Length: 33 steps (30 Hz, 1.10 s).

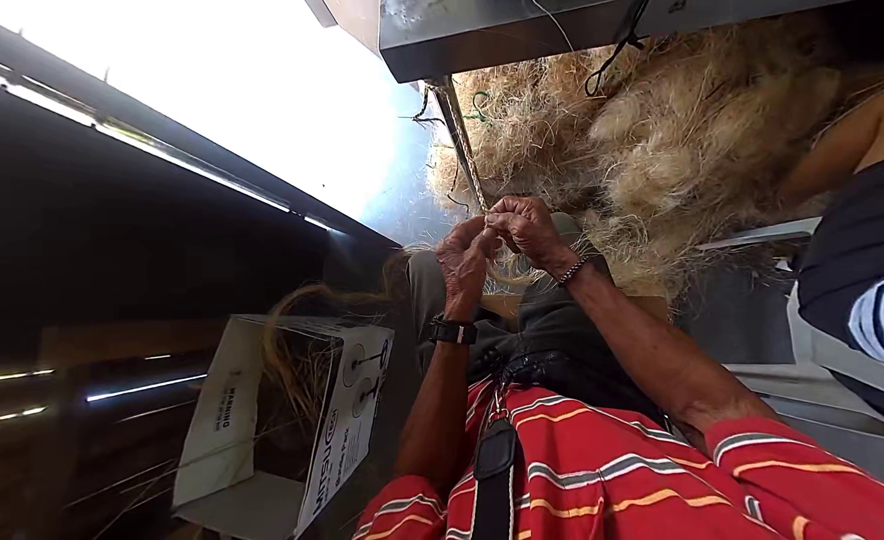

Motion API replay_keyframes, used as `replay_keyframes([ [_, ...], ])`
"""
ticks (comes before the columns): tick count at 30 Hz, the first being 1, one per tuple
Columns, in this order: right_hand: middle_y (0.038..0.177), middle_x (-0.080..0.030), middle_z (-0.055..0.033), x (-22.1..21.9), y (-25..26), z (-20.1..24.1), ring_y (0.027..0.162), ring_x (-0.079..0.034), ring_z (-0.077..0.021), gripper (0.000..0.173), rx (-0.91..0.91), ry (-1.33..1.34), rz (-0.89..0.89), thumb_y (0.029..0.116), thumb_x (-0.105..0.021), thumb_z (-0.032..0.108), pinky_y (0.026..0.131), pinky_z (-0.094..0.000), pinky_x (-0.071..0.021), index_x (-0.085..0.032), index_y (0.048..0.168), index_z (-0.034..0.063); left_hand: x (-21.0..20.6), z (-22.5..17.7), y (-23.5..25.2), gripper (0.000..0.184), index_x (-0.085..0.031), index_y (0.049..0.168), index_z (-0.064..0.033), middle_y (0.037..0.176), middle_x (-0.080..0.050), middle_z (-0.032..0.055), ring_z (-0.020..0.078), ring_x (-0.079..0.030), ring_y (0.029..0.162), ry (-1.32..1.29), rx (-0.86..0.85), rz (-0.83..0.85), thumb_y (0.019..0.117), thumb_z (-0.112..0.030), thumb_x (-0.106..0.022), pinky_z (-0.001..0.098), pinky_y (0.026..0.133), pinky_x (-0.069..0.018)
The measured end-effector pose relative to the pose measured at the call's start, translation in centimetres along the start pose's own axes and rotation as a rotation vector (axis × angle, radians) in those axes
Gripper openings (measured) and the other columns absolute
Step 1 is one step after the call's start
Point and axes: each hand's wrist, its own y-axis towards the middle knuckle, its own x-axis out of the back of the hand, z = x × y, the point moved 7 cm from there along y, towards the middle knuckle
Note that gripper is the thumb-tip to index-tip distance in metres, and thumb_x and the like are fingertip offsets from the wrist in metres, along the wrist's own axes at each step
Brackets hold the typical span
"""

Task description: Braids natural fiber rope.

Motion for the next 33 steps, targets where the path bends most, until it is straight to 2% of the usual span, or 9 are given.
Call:
replay_keyframes([
  [3, 0.057, -0.048, -0.0015, 0.5, -1.6, 0.3, 0.04, -0.033, -0.0058, 0.016, -0.005, -0.061, 0.049, 0.1016, -0.059, 0.013, 0.038, -0.0191, -0.0254, -0.064, 0.088, 0.0082, 0.1, 0.4, 0.1, 0.025, -0.069, 0.121, -0.0097, 0.092, -0.072, 0.0031, 0.0081, -0.063, 0.065, -0.084, 0.08, -0.044, 0.0962, -0.007, -0.069, 0.0241, 0.059, -0.0562],
  [8, 0.059, -0.053, 0.0016, 0.2, -0.2, 0.5, 0.044, -0.04, -0.0033, 0.015, -0.054, 0.005, 0.079, 0.0961, -0.054, 0.0, 0.041, -0.0192, -0.0315, -0.069, 0.093, -0.0006, 0.6, 1.0, 0.5, 0.016, -0.071, 0.111, -0.0074, 0.085, -0.072, 0.0036, 0.0061, -0.059, 0.057, -0.193, 0.153, -0.052, 0.0965, -0.002, -0.066, 0.0211, 0.053, -0.0527],
  [11, 0.06, -0.054, 0.0018, 0.2, -0.3, 0.7, 0.044, -0.04, -0.0029, 0.015, -0.035, 0.003, 0.083, 0.0967, -0.054, -0.001, 0.041, -0.0187, -0.0309, -0.069, 0.094, -0.0011, 0.7, 1.0, 0.3, 0.016, -0.071, 0.11, -0.0081, 0.085, -0.072, 0.005, 0.0066, -0.058, 0.055, -0.206, 0.171, -0.039, 0.0975, -0.003, -0.063, 0.0206, 0.051, -0.0511],
  [15, 0.06, -0.054, 0.0015, 0.3, -0.2, 0.9, 0.044, -0.039, -0.0032, 0.016, -0.042, -0.007, 0.107, 0.0974, -0.053, -0.001, 0.04, -0.0188, -0.0307, -0.069, 0.096, -0.0014, 0.7, 0.9, 0.3, 0.015, -0.071, 0.108, -0.0094, 0.081, -0.069, 0.0043, 0.0051, -0.051, 0.051, -0.213, 0.171, -0.016, 0.097, -0.003, -0.063, 0.0182, 0.046, -0.0446],
  [18, 0.059, -0.051, 0.0017, 0.4, -0.1, 0.6, 0.042, -0.037, -0.003, 0.016, -0.077, 0.038, 0.119, 0.097, -0.052, -0.001, 0.039, -0.0187, -0.0292, -0.068, 0.095, -0.0008, 0.8, 0.8, 0.2, 0.016, -0.071, 0.106, -0.0105, 0.079, -0.068, 0.0031, 0.0028, -0.045, 0.047, -0.211, 0.17, -0.008, 0.0966, -0.002, -0.063, 0.0158, 0.042, -0.038],
  [22, 0.054, -0.046, 0.0044, 0.4, 0.0, 0.3, 0.04, -0.033, -0.0021, 0.014, -0.077, 0.071, 0.105, 0.0958, -0.053, 0.0, 0.037, -0.0191, -0.0268, -0.067, 0.092, 0.0014, 1.0, 0.3, 0.3, 0.015, -0.071, 0.103, -0.0113, 0.076, -0.068, 0.0018, 0.0015, -0.042, 0.045, -0.179, 0.154, -0.005, 0.0971, -0.002, -0.062, 0.0149, 0.041, -0.0345],
  [26, 0.053, -0.046, 0.0044, -0.2, 0.1, 0.4, 0.04, -0.034, -0.0021, 0.012, -0.054, 0.08, 0.085, 0.0956, -0.057, 0.0, 0.037, -0.019, -0.0274, -0.067, 0.09, 0.0024, 1.5, 0.0, 0.2, 0.014, -0.071, 0.104, -0.012, 0.077, -0.069, 0.0024, 0.0013, -0.041, 0.044, -0.171, 0.136, 0.0, 0.0974, -0.004, -0.063, 0.0149, 0.04, -0.0335],
  [29, 0.055, -0.048, 0.0036, -0.2, 0.3, 0.6, 0.041, -0.035, -0.0028, 0.012, -0.033, -0.034, 0.084, 0.0962, -0.058, 0.001, 0.039, -0.0204, -0.0286, -0.067, 0.089, 0.0019, 1.7, 0.2, 0.2, 0.011, -0.071, 0.101, -0.0107, 0.076, -0.068, 0.0034, 0.0017, -0.044, 0.045, -0.189, 0.164, -0.006, 0.0976, -0.004, -0.063, 0.0148, 0.041, -0.0355],
  [33, 0.059, -0.049, 0.0033, 0.0, 0.3, 0.8, 0.045, -0.038, -0.0042, 0.013, -0.003, -0.166, 0.114, 0.0982, -0.057, 0.004, 0.042, -0.0217, -0.0321, -0.066, 0.089, 0.0029, 2.2, 0.8, 0.1, 0.01, -0.071, 0.098, -0.0094, 0.076, -0.069, 0.0024, 0.0067, -0.061, 0.054, -0.203, 0.244, -0.026, 0.1006, -0.009, -0.061, 0.0212, 0.049, -0.0528],
])
